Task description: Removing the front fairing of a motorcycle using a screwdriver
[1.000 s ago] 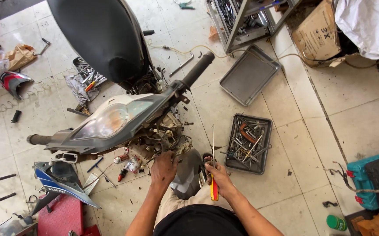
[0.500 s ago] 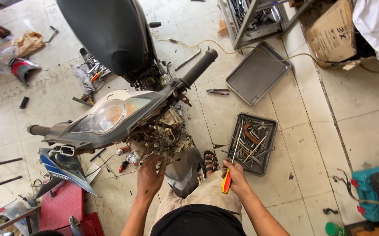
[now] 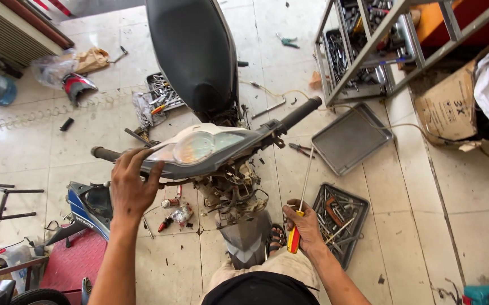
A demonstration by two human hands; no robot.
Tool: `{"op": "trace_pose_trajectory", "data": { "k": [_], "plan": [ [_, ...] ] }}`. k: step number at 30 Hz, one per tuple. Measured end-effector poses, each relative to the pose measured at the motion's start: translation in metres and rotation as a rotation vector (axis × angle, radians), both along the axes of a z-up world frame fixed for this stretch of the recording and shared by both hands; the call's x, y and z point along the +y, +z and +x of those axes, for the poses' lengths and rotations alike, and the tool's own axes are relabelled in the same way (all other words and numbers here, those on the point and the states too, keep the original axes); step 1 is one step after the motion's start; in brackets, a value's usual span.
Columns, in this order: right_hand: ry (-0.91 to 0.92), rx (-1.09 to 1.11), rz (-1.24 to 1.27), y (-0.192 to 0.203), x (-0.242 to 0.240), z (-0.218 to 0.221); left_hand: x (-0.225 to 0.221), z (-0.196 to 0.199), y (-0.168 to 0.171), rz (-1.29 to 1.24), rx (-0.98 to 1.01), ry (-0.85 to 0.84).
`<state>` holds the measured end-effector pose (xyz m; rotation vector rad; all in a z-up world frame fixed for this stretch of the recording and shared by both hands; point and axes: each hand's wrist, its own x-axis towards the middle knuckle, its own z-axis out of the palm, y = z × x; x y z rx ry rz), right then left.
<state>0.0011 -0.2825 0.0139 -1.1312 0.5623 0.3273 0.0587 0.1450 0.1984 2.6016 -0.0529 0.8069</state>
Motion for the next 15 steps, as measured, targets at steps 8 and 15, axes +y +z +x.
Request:
{"op": "trace_pose_trajectory", "data": {
  "k": [8,15],
  "plan": [
    [-0.069,0.139,0.052,0.029,0.054,0.032,0.074,0.022,-0.047,0.077,0.586,0.107],
    [-0.096,0.056,0.105,0.053,0.128,0.091,0.066,0.019,-0.057,0.105,0.366,0.105]
  ]
}}
